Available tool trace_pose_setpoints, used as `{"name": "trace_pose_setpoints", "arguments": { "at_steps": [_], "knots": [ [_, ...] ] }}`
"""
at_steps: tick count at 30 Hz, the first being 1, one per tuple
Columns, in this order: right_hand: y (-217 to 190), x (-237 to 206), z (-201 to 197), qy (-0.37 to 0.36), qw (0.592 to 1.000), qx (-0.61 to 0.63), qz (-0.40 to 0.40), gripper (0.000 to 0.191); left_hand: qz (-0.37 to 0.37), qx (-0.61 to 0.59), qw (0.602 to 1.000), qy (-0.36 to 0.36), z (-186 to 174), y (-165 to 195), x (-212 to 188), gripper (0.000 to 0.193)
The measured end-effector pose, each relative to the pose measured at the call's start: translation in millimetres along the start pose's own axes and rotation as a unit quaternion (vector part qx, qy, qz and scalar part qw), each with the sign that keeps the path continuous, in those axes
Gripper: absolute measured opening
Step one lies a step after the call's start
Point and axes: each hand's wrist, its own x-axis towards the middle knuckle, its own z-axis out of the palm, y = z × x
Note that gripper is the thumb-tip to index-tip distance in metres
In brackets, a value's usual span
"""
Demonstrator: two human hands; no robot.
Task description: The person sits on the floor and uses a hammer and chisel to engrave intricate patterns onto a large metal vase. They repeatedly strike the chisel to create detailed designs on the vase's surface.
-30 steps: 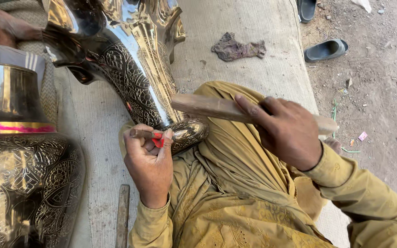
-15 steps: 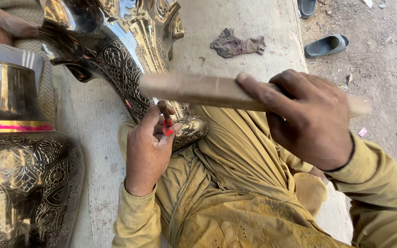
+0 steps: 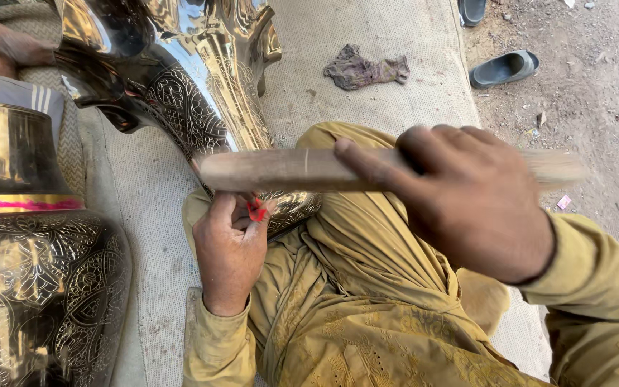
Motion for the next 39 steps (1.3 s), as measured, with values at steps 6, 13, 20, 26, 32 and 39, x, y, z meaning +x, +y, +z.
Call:
{"name": "trace_pose_setpoints", "arguments": {
  "at_steps": [6,13,20,26,32,39],
  "knots": [
    [-11.2,7.2,-10.8,0.038,0.994,-0.064,-0.080,0.057,-0.037,0.050,0.991,0.119,14.8,-16.2,-23.6,0.019],
    [-28.9,6.1,-13.0,0.104,0.984,-0.081,-0.117,0.052,-0.016,-0.155,0.972,0.175,25.7,-31.4,-39.7,0.017],
    [-26.2,5.6,-22.6,0.105,0.987,-0.051,-0.107,0.055,-0.047,-0.486,0.867,0.101,26.7,-35.6,-34.9,0.019],
    [-19.4,-10.0,-9.2,0.114,0.990,-0.045,-0.070,0.051,-0.119,-0.410,0.896,0.123,20.0,-24.4,-29.0,0.027],
    [-10.1,-9.7,18.9,-0.041,0.998,-0.025,0.032,0.057,0.020,0.031,0.996,0.078,13.1,-10.2,-20.0,0.026],
    [1.2,-13.4,27.5,0.052,0.995,0.063,0.058,0.060,-0.048,-0.032,0.991,0.119,17.7,1.3,-17.1,0.027]
  ]
}}
